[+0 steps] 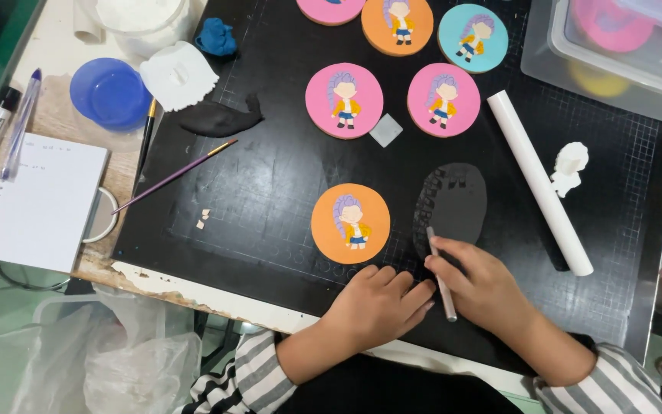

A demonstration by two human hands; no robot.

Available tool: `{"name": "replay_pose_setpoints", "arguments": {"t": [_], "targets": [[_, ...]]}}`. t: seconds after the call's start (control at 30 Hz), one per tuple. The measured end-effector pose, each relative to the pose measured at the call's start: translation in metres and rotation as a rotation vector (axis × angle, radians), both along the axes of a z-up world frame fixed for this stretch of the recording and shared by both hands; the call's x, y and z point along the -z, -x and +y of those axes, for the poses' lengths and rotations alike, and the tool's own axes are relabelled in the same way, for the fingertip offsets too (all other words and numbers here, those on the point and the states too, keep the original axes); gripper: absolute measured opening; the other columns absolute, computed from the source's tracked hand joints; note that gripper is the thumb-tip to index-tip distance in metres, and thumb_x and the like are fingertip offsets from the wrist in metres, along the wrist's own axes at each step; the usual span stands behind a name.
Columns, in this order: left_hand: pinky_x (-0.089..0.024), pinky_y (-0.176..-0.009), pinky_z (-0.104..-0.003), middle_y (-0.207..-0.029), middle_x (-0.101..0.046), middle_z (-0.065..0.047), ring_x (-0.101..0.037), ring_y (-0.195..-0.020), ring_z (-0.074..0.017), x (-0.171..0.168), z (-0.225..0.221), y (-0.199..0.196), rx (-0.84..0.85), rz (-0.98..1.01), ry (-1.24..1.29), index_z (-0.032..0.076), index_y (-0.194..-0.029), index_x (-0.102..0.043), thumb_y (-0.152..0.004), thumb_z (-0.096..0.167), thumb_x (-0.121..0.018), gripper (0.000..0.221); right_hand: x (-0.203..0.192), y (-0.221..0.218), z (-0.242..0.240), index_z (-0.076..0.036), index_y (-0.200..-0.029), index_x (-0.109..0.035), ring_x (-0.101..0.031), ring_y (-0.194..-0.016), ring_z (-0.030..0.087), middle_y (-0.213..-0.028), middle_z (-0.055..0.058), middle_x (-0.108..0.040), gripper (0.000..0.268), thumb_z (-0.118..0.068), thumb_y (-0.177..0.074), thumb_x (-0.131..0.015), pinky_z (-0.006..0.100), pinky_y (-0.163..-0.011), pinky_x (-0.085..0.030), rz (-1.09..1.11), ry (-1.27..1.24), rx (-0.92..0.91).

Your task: Detailing small circular clay figures featuring cartoon characters using a fine-tipped tool.

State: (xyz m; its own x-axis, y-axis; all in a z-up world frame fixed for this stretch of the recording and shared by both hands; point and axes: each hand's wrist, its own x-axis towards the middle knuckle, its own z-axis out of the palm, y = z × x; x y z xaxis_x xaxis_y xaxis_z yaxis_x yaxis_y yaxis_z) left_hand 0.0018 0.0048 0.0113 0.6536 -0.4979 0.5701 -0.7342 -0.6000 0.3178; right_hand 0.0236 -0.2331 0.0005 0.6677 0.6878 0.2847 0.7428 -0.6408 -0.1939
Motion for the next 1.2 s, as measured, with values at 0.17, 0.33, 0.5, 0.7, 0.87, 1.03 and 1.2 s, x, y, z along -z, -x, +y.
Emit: {"name": "replay_pose_setpoints", "arguments": {"t": [0.17, 0.33, 0.5, 0.7, 0.87, 1.03, 1.2], "targets": [[-0.037, -0.052, -0.033, -0.068, -0.050, -0.001, -0.047, -0.057, -0.0185, 0.001, -0.002, -0.002, 0.021, 0.042, 0.020, 0.010, -0.098, -0.064, -0.101, 0.026, -0.068, 0.017, -0.017, -0.003, 0.015, -0.002, -0.114, -0.060, -0.068, -0.100, 0.038, -0.122, 0.025, -0.058, 0.018, 0.000, -0.096, -0.059, 0.045, -0.079, -0.061, -0.015, 0.019, -0.050], [-0.035, -0.051, -0.034, -0.068, -0.049, -0.001, -0.046, -0.057, -0.0193, -0.003, -0.001, -0.006, 0.050, 0.091, 0.024, 0.007, -0.101, -0.064, -0.099, 0.023, -0.070, 0.017, -0.021, -0.002, 0.015, -0.002, -0.118, -0.057, -0.067, -0.106, 0.040, -0.123, 0.026, -0.057, 0.023, 0.004, -0.096, -0.055, 0.047, -0.086, -0.063, 0.007, 0.009, -0.057], [-0.033, -0.051, -0.033, -0.067, -0.044, 0.000, -0.042, -0.056, -0.0179, -0.006, -0.001, -0.009, 0.047, 0.073, 0.029, 0.008, -0.097, -0.062, -0.097, 0.020, -0.073, 0.016, -0.019, -0.003, 0.013, -0.002, -0.119, -0.053, -0.067, -0.102, 0.041, -0.121, 0.027, -0.056, 0.023, 0.004, -0.097, -0.055, 0.047, -0.085, -0.063, -0.001, -0.042, -0.081], [-0.033, -0.051, -0.032, -0.070, -0.046, 0.000, -0.044, -0.057, -0.0171, -0.006, 0.000, -0.010, 0.053, 0.089, -0.009, 0.010, -0.103, -0.065, -0.096, 0.025, -0.074, 0.019, -0.017, -0.002, 0.011, -0.001, -0.117, -0.054, -0.068, -0.103, 0.040, -0.120, 0.026, -0.058, 0.024, 0.006, -0.094, -0.058, 0.047, -0.088, -0.064, -0.012, -0.068, -0.068], [-0.034, -0.052, -0.032, -0.069, -0.046, 0.001, -0.044, -0.057, -0.0168, -0.005, 0.000, -0.011, 0.059, 0.097, -0.003, 0.012, -0.102, -0.065, -0.096, 0.025, -0.075, 0.018, -0.019, -0.001, 0.009, -0.003, -0.119, -0.050, -0.068, -0.100, 0.039, -0.121, 0.026, -0.058, 0.026, 0.003, -0.096, -0.059, 0.045, -0.084, -0.064, 0.020, -0.101, -0.055], [-0.035, -0.052, -0.033, -0.071, -0.047, 0.001, -0.046, -0.058, -0.0169, -0.004, 0.000, -0.009, 0.057, 0.096, -0.004, 0.012, -0.104, -0.065, -0.096, 0.026, -0.076, 0.019, -0.018, -0.001, 0.006, -0.004, -0.124, -0.047, -0.068, -0.099, 0.036, -0.122, 0.026, -0.057, 0.032, 0.003, -0.095, -0.060, 0.042, -0.081, -0.064, 0.053, -0.115, -0.056], [-0.035, -0.052, -0.032, -0.071, -0.047, 0.001, -0.046, -0.057, -0.0168, -0.002, 0.000, -0.008, 0.063, 0.114, -0.004, 0.013, -0.104, -0.064, -0.097, 0.025, -0.073, 0.016, -0.023, -0.004, 0.005, -0.003, -0.121, -0.050, -0.072, -0.100, 0.032, -0.123, 0.022, -0.062, 0.034, 0.000, -0.092, -0.068, 0.038, -0.082, -0.065, 0.064, -0.130, -0.013]]}}
